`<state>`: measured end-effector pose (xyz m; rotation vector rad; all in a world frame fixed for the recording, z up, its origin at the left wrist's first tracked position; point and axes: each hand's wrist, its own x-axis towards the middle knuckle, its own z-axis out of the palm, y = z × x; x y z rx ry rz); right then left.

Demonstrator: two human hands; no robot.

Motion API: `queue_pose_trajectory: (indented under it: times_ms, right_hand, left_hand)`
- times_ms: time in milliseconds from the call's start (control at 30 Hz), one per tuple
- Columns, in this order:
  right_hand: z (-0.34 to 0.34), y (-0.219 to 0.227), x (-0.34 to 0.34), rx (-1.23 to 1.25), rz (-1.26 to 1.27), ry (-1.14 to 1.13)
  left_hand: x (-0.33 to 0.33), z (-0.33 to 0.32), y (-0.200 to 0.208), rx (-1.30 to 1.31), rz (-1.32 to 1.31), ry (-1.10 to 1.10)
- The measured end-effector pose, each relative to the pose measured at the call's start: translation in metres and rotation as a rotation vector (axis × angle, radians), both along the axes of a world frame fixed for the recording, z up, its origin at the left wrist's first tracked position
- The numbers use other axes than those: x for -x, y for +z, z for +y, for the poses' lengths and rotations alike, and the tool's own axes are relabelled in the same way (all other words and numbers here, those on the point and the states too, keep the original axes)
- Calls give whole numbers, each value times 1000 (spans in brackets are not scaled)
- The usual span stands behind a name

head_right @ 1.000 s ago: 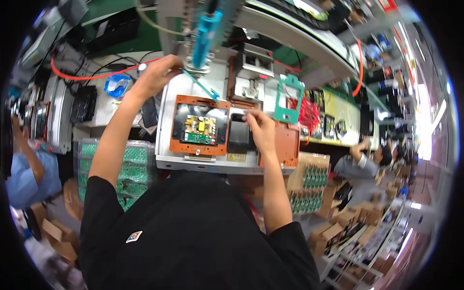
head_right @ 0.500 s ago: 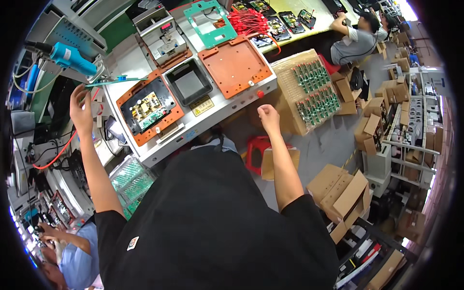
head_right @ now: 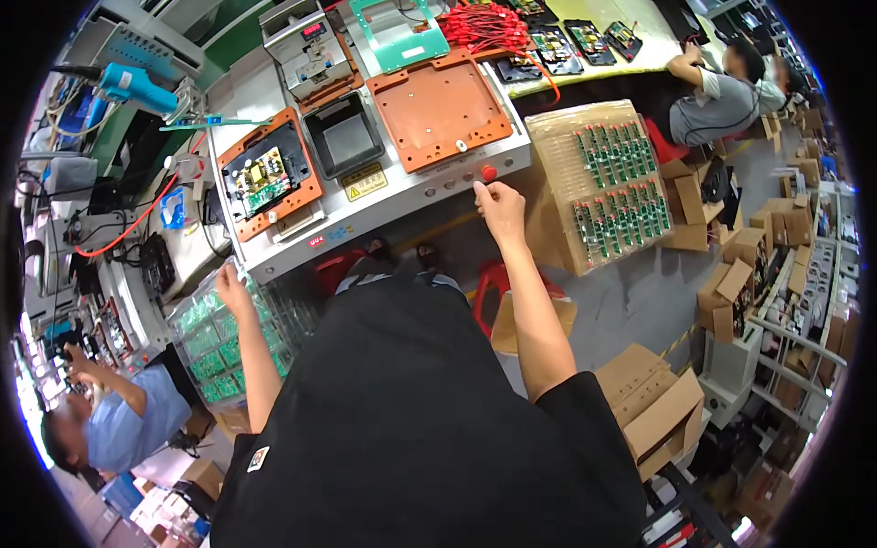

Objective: Assembling electronic components onto circuit boards and using a testing fixture and electric screwdriver.

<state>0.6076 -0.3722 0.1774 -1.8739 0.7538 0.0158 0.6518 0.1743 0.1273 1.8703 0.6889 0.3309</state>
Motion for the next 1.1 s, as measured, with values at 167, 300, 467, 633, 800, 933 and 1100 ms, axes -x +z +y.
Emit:
queue_pose_trajectory:
  times_ms: [167,300,467,633,800,933,1100]
  right_hand:
    - [17,-36,-15,-554,-20,-69]
    - [8,-44,-16,-740,-107,-148]
    - [-23,-48,-15,-701,-142,-205]
    - [-33,-54,-17,-768,-169,-219]
    - [-41,-60,-13,-747,-184,-198]
    - [-37,-66,0,-749,-253,-199]
    - [-11,-137,26,-883,-130,-785]
  left_hand:
    - [-11,-2,-23,-125,-46,21]
    - [-10,-17,-11,-247,35,-37]
    - [-18,-57,-31,-202,18,-20]
    - [-20,-66,-34,-177,-22,-40]
    - [-22,-83,-20,-122,-33,-25]
    - [-28,-79,-24,-158,-34,-94]
    - [-27,-33,5,-277,-64,-86]
